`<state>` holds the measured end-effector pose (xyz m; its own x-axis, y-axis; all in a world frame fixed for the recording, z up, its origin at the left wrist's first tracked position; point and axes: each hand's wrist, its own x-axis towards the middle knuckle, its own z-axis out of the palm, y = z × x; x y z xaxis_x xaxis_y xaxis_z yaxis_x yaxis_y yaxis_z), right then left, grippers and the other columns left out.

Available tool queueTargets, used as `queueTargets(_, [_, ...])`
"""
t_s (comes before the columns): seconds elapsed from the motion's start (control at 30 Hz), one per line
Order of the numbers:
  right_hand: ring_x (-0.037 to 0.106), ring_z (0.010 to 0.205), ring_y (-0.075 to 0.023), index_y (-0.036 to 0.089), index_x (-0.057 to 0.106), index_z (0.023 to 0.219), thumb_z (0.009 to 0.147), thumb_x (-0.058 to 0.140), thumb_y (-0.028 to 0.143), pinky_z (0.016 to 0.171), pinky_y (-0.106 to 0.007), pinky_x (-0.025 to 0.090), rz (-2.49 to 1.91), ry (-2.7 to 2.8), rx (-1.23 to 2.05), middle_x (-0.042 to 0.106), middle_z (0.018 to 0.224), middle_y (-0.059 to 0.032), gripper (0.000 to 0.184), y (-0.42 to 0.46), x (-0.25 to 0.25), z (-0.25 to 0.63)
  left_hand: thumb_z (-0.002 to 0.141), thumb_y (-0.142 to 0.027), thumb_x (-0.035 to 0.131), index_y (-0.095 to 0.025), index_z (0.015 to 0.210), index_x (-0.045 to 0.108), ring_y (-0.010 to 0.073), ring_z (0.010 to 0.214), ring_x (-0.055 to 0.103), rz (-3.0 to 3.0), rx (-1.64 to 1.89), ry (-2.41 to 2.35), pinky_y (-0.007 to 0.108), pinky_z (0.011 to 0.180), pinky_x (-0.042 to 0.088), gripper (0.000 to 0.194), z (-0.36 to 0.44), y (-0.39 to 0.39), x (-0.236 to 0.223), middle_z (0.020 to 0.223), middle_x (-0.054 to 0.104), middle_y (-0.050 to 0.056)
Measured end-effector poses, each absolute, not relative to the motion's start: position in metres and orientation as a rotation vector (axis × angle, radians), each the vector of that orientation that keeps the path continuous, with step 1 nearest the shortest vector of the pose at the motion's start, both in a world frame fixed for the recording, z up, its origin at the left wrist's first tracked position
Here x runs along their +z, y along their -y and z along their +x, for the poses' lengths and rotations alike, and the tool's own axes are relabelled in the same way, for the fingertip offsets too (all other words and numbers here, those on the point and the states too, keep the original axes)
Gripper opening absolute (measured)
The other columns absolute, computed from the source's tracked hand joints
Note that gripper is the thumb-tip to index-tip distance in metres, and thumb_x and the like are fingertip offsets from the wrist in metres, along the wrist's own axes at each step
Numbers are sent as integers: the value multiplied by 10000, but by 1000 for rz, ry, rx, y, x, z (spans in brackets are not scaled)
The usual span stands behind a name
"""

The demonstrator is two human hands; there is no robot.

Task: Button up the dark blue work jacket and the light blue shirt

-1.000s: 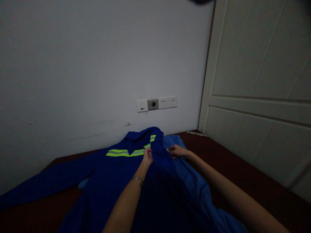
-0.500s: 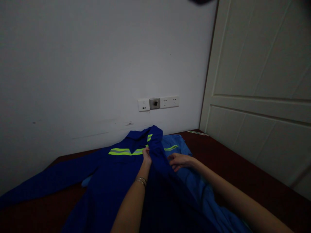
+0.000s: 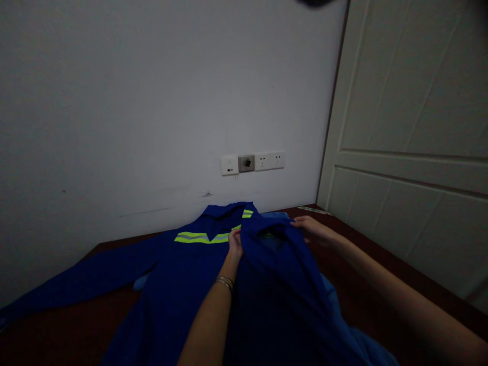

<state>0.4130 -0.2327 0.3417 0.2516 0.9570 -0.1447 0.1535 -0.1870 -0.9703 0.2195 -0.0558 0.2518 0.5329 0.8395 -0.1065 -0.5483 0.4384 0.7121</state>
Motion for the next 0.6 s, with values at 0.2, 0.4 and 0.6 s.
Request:
queueTargets(0.2, [564, 673, -147, 126, 578, 774, 828, 457, 331, 627, -238, 453, -1962, 1357, 316, 611, 726, -78, 244, 243, 396, 499, 622, -163, 489, -108, 824, 564, 89, 479, 473, 588, 792, -378, 193, 435, 363, 223, 218, 56, 251, 601, 512, 27])
queueTargets(0.4, [518, 944, -280, 137, 561, 1045, 829, 450, 432, 778, -395, 397, -2274, 1735, -807, 504, 1122, -187, 381, 242, 416, 559, 614, -142, 480, -102, 894, 541, 95, 507, 478, 547, 737, -367, 184, 440, 359, 290, 218, 53, 249, 627, 505, 32])
queueTargets(0.6, [534, 989, -304, 89, 540, 1121, 792, 520, 389, 824, -401, 387, -2615, 1726, -172, 541, 1089, -225, 446, 236, 334, 562, 612, -140, 491, -99, 872, 551, 107, 531, 514, 680, 778, -473, 215, 519, 415, 270, 225, 57, 248, 628, 536, 39])
